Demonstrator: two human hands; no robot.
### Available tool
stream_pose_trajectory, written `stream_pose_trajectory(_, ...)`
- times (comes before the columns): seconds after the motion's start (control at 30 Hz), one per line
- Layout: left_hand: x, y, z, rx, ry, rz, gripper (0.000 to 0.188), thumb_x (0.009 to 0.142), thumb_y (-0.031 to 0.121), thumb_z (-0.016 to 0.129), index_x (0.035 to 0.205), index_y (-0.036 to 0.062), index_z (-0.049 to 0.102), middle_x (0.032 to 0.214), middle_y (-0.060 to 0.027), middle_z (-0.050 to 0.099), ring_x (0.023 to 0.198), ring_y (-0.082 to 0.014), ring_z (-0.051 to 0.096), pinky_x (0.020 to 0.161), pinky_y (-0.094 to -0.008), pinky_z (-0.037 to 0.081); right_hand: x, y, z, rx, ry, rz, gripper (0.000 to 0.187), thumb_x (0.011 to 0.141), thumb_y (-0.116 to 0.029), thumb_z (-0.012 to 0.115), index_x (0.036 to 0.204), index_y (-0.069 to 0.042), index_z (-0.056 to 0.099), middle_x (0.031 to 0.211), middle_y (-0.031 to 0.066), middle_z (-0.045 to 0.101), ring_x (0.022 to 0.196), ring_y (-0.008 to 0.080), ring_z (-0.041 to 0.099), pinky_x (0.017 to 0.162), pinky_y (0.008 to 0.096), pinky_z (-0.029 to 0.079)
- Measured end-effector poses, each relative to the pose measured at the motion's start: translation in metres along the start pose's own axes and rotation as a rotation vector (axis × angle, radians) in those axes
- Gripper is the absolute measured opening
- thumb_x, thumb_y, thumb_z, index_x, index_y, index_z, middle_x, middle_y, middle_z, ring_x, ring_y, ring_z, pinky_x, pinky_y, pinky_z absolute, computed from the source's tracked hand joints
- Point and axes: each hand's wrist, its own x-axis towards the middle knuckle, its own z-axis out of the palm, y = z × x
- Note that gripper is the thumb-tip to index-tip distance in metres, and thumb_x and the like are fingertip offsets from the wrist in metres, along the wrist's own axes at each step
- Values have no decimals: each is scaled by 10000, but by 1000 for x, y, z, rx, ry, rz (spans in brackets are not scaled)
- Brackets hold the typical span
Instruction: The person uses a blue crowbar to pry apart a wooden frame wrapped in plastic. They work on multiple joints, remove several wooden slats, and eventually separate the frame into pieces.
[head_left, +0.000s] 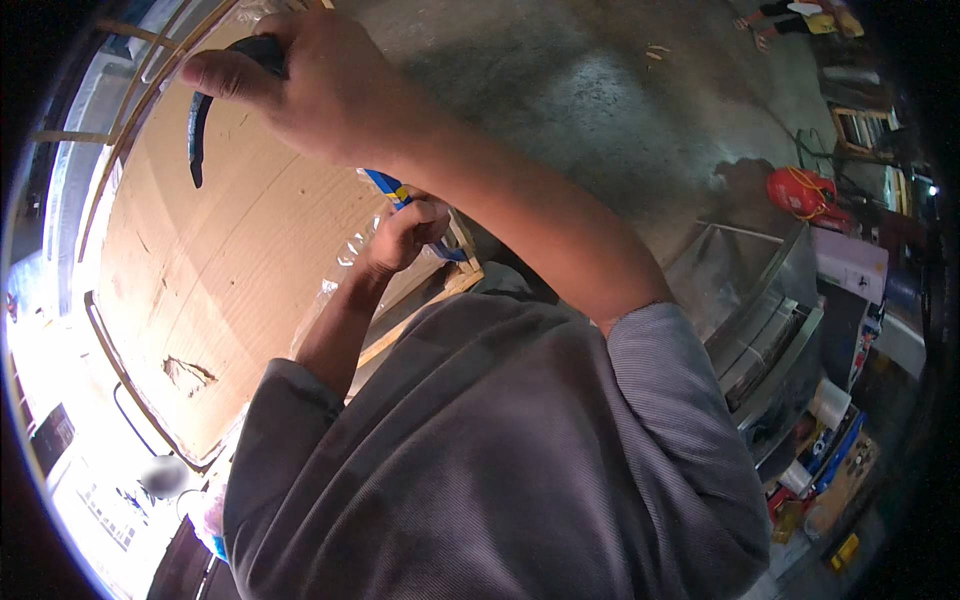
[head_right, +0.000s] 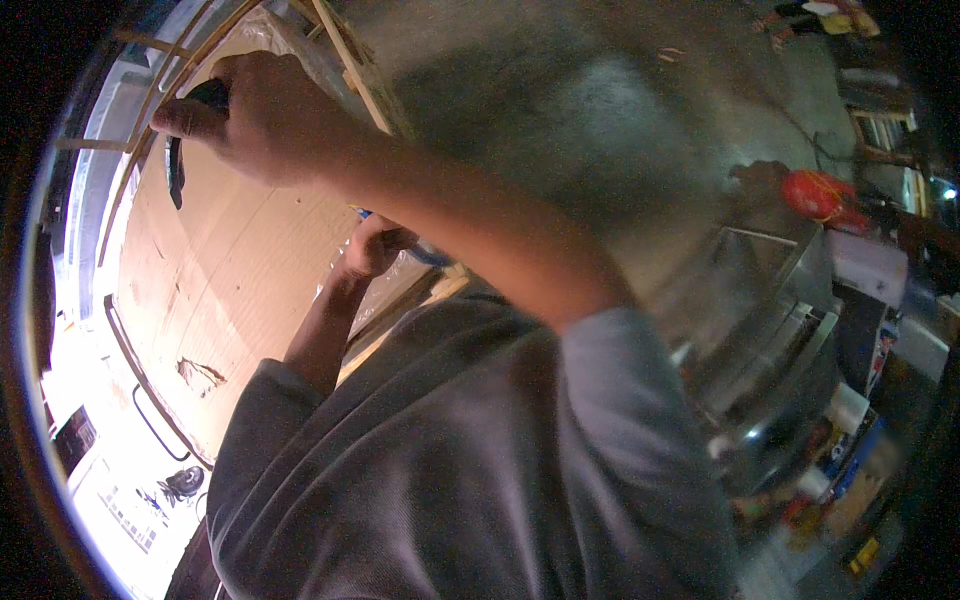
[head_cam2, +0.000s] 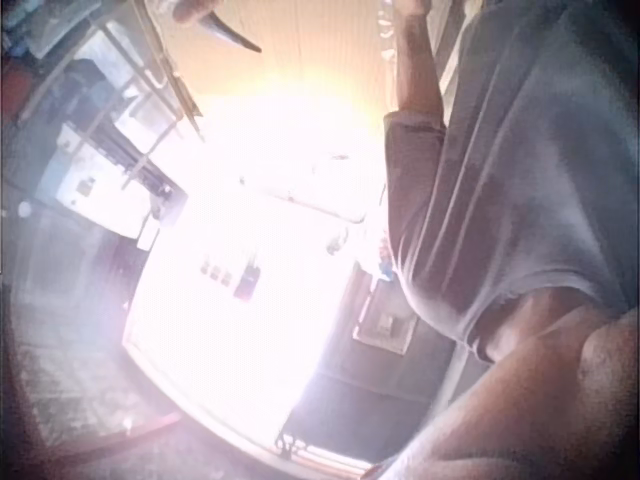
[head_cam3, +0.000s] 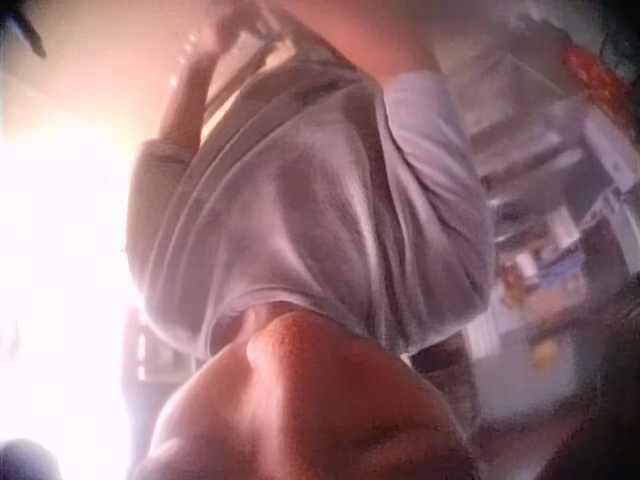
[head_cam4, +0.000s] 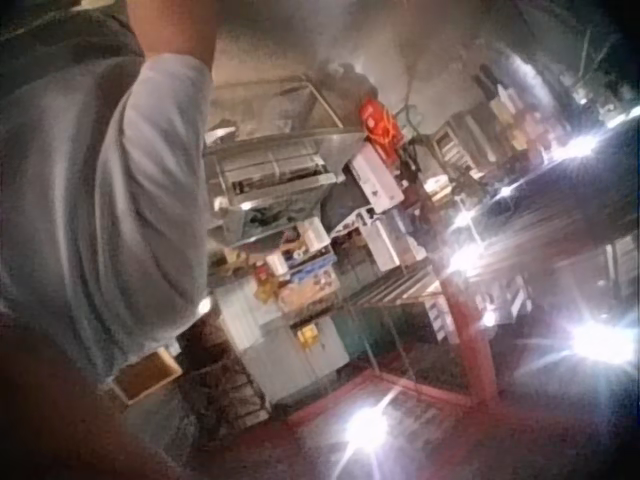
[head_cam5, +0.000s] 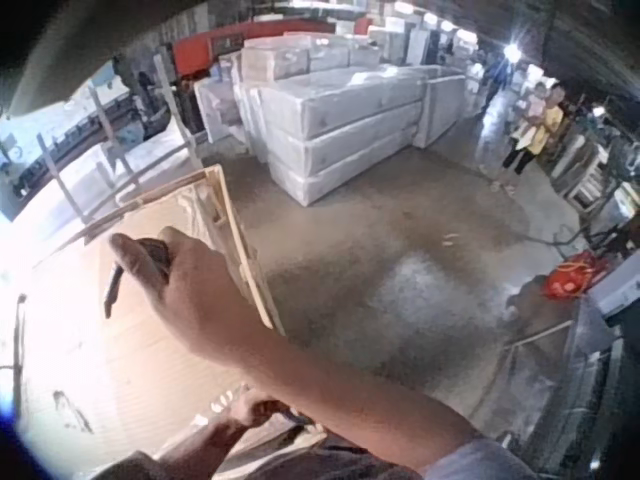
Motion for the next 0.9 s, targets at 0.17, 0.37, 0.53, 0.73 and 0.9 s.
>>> stream_pose_trajectory(0.17,39,-13,-2,-130,126,70,271,869,134,579,652,131,418,554,32,353,445,-89,311,426,-274,235,24,51,-21,-123,132,335,626,884,-697,556,921,-101,743,782,154,723,753,305,723,698,423,557)
stream_pose_trajectory(0.37,103,-19,26,378,420,-173,258,851,179,608,631,106,497,525,28,427,423,-96,391,412,-295,285,32,148,-112,435,380,693,588,868,-709,580,738,-145,475,499,-49,327,362,88,347,336,262,250)
stream_pose_trajectory(0.53,129,-26,44,504,477,-261,271,847,177,602,611,68,524,525,4,474,438,-101,436,424,-311,313,16,179,-164,678,330,740,575,905,-674,558,677,-183,362,485,-81,214,346,65,217,346,258,155)
stream_pose_trajectory(0.73,147,-42,46,606,476,-287,282,816,195,609,606,25,531,536,-5,478,477,-118,441,454,-340,334,2,205,-187,767,435,732,560,917,-659,551,663,-194,372,486,-77,220,344,76,223,346,263,156)
stream_pose_trajectory(0.9,159,-51,51,668,539,-299,303,802,214,593,600,3,512,544,-19,466,512,-117,422,481,-356,345,-5,219,-199,854,400,790,574,936,-656,516,636,-191,363,484,-68,226,350,84,227,354,263,147)
